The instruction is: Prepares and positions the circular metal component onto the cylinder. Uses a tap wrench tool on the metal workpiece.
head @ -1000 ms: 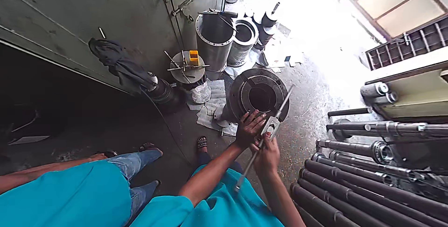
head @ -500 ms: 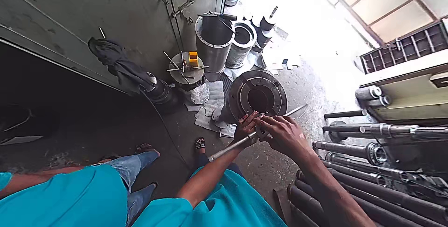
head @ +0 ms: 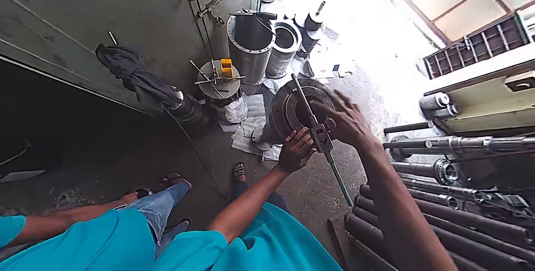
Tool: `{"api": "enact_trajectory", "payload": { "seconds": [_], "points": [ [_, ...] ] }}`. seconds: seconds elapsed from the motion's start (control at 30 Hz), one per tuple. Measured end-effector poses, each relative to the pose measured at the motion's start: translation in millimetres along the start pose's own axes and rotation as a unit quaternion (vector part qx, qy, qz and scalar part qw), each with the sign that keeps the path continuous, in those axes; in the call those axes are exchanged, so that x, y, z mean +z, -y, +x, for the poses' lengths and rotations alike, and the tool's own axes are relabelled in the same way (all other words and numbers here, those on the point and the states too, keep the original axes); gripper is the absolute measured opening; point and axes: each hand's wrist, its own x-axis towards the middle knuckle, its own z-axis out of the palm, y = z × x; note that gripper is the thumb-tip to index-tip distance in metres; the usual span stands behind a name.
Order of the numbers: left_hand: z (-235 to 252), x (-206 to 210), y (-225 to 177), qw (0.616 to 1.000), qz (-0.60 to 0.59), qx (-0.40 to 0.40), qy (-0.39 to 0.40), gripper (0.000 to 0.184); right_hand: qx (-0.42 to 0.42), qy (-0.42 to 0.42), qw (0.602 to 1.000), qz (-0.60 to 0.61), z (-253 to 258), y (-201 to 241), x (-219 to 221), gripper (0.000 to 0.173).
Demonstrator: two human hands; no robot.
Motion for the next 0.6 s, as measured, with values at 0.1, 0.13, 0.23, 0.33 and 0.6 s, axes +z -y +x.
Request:
{"api": "enact_trajectory", "payload": {
  "seconds": [0.1,0.13,0.23,0.33,0.6],
  "points": [
    [-1.5,-4.0,-0.1,0.999,-0.008,0.003,0.038,0.027,-0.140,0.036,0.989,-0.024,23.1,-11.9,14.0,0.090],
    [-1.1,-7.9,0.7,0.999,-0.018,0.004,0.046,0.028,-0.159,0.036,0.986,-0.039,30.1,-11.7,12.4,0.077],
    [-7.4,-29.4,-4.0,0.998,-0.057,-0.026,0.014,0.035,-0.198,0.018,0.978,-0.068,43.2,-10.9,9.2,0.052],
    [-25.6,-65.1,-1.9,0.988,-0.081,-0.133,-0.016,0.037,-0.167,0.005,0.983,-0.077,39.6,-29.2,11.2,0.047],
    [-122.4,-159.4,85.4,0.891,-0.110,-0.440,0.031,0.037,0.217,0.140,0.966,-0.016,-148.3,-56.6,25.5,0.037]
  ]
}}
